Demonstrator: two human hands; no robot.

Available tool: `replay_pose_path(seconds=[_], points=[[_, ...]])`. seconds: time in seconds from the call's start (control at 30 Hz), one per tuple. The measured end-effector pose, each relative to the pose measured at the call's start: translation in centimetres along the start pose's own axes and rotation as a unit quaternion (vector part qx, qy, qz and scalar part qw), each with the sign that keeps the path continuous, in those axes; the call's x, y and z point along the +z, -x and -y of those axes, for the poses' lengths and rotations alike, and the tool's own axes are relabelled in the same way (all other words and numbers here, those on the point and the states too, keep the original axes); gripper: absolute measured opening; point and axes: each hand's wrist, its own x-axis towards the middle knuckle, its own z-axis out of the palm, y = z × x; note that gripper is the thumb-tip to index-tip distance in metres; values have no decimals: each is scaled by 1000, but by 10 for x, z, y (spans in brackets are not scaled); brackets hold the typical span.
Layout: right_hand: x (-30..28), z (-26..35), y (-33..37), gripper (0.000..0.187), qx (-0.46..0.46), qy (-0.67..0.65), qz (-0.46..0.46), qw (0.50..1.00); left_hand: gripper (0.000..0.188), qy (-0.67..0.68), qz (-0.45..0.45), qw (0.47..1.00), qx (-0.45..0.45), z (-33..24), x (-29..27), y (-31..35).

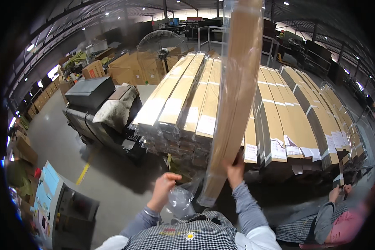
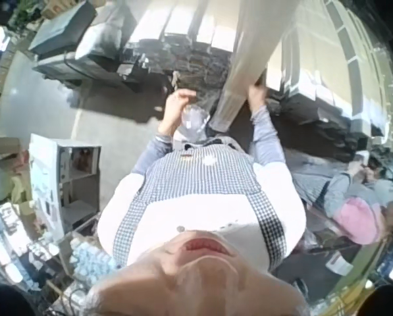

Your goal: Organizing long cardboard boxes containing products by checking labels and stacking them on a pallet, followed by preparing plastic bags on a work table.

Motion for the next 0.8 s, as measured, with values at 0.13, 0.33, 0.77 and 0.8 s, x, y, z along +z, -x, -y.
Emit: replay_pose_path(seconds=[0.13, 0.33, 0.77, 0.8], points=[[36, 84, -166, 45, -77, -107, 1, 991, 25, -188, 36, 978, -78, 66, -55, 7], [103, 46, -349, 40, 37, -116, 32, 992, 28, -188, 235, 946, -120, -10, -34, -9], [196, -116, -485, 39, 85, 21, 61, 994, 41, -139, -34, 989, 46, -62, 35, -113], [190, -113, -486, 36, 67, 34, 61, 995, 42, -147, -63, 986, 52, -60, 38, -121]])
